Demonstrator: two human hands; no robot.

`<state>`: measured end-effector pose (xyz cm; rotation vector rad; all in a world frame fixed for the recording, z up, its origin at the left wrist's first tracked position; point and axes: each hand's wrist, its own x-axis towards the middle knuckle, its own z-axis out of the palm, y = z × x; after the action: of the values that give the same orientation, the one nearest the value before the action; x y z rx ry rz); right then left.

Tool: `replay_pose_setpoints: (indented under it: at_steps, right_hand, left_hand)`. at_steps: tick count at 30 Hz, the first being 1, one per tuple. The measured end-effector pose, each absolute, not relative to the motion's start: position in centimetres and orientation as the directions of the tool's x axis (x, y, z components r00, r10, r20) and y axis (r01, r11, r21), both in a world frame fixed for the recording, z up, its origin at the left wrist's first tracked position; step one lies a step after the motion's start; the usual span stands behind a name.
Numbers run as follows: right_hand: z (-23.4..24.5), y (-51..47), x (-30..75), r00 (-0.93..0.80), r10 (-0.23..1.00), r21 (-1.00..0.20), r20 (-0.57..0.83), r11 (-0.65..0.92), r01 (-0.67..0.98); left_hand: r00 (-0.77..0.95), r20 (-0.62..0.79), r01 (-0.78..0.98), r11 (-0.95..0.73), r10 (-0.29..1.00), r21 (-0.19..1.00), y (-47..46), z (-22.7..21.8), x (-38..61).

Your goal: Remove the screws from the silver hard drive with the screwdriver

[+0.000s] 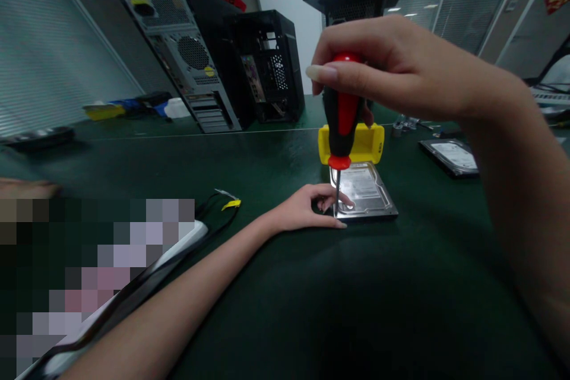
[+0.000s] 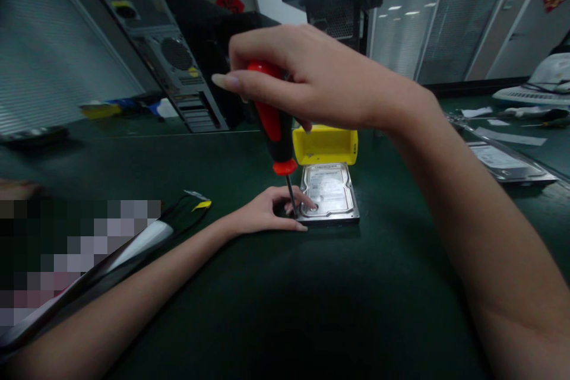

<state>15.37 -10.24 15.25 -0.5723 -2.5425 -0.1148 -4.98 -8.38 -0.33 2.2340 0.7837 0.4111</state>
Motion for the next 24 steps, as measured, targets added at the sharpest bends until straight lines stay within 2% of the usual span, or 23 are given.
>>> replay_pose_setpoints:
  at_steps: [24]
  right_hand:
    - [15.21, -10.24, 15.29, -0.766, 0.393, -0.055, 0.509, 0.903, 0.426]
  left_hand:
    - [0.769, 0.06, 0.402, -0.554, 0.637, 0.729, -8.31, -0.47, -4.96]
